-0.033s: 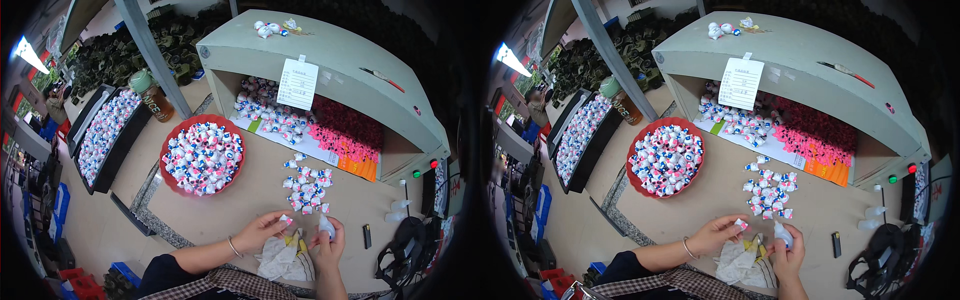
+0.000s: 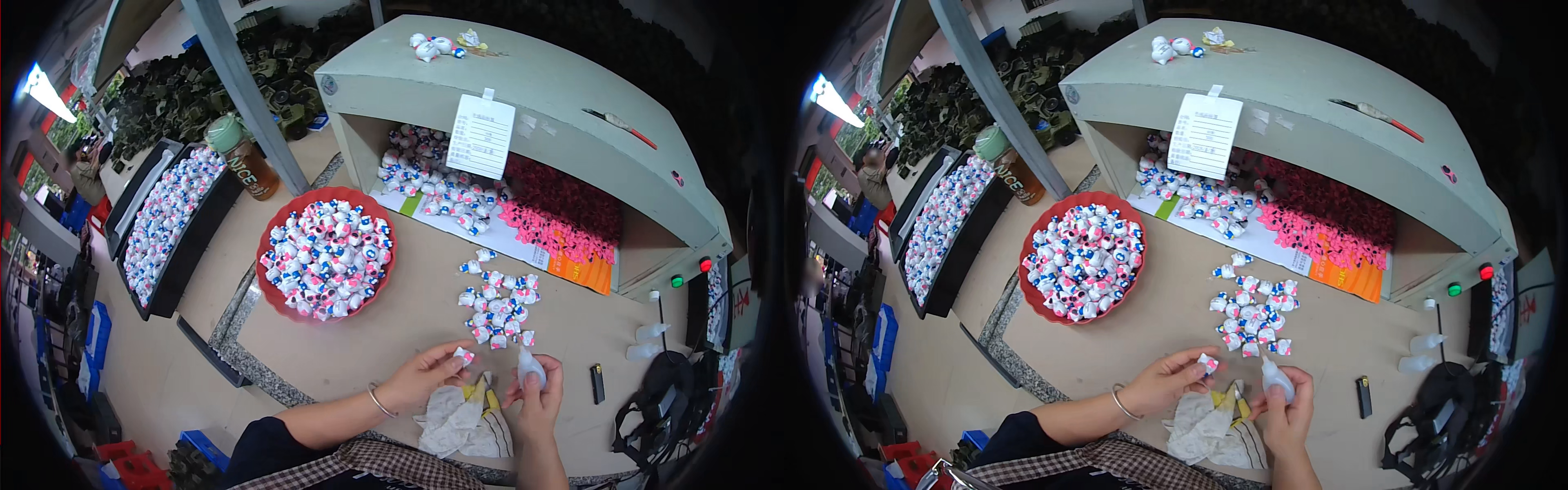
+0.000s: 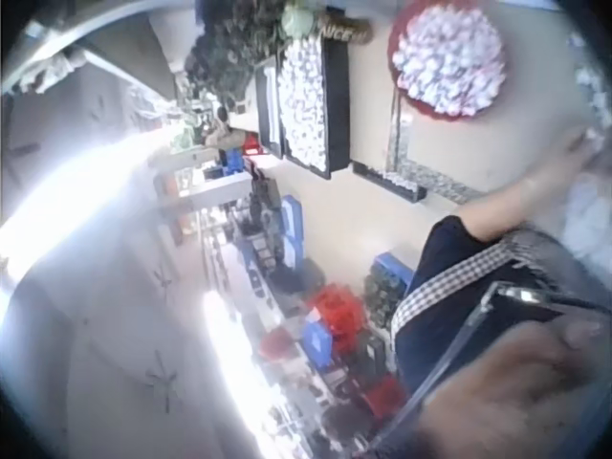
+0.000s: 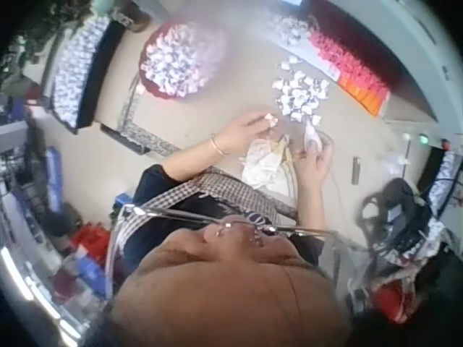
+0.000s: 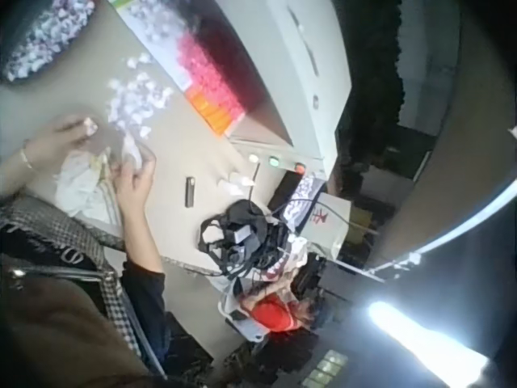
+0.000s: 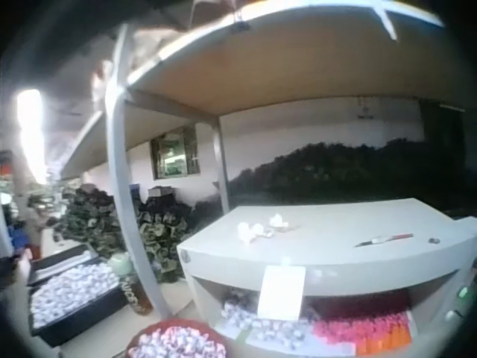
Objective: The person applies adhesive from a bottle to small plastic figures and attaches them together by hand.
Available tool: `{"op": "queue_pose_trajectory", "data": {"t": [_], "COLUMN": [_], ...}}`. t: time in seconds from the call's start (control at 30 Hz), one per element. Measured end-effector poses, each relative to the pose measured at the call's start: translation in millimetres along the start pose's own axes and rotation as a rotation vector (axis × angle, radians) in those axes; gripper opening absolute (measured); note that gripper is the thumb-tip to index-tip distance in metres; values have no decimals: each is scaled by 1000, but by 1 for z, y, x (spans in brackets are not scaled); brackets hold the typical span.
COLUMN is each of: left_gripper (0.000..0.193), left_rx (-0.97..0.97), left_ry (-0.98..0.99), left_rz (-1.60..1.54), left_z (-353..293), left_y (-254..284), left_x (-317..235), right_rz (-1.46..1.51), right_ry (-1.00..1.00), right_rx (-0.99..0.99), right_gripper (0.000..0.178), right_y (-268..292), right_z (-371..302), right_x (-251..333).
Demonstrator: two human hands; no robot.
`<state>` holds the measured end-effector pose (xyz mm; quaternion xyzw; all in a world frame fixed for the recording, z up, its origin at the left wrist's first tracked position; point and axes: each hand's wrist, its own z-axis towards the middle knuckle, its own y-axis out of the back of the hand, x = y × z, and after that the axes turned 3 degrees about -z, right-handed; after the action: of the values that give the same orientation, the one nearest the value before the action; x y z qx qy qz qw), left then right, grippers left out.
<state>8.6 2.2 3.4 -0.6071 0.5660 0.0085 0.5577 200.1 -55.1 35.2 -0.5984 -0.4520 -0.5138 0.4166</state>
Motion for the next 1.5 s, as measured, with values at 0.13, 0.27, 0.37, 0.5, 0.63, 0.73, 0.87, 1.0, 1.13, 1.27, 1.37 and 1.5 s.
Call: {"op": "queue_pose_trajectory", "data": {"t": [0.13, 0.27, 0.37, 0.5, 0.63, 0.73, 0.87, 1.0, 1.13, 1.27, 1.37, 1.5], "left_gripper": [40, 36, 35, 34, 34, 33, 33, 33, 32, 32, 32, 31], "left_rx": [89, 50, 22, 12, 8, 3, -5, -10, -13, -20, -16, -8], "left_ry": [-17, -15, -29, -32, -26, -18, -14, -12, -8, -2, 15, 28], "left_rz": [-118, -143, -191, -235, -254, -260, -257, -268, -259, -267, -280, -294], "left_z": [-2, -4, -1, -1, 0, -2, -1, -1, -3, -2, -4, -3], "left_y": [10, 8, 7, 5, 6, 5, 4, 6, 4, 5, 5, 5], "left_x": [-1, -3, -2, -6, -6, -7, -8, -8, -7, -6, -6, -7], "right_rz": [56, 71, 95, -47, -151, -207, -222, -250, -240, -266, -298, -269], "right_ry": [-12, 87, 171, 350, 416, 453, 481, 479, 489, 493, 520, 493], "right_rx": [78, 129, 107, 40, 16, 9, 0, 16, 10, -17, -27, -38], "right_gripper": [21, 20, 19, 19, 19, 19, 19, 19, 19, 19, 18, 19], "right_y": [19, 4, -11, -10, -11, -12, -12, -11, -11, -11, -13, -15], "right_z": [2, 2, 4, 1, 2, 2, 3, 4, 3, 3, 2, 0], "right_x": [25, 26, 9, -8, -11, -14, -15, -17, -17, -20, -20, -21]}}
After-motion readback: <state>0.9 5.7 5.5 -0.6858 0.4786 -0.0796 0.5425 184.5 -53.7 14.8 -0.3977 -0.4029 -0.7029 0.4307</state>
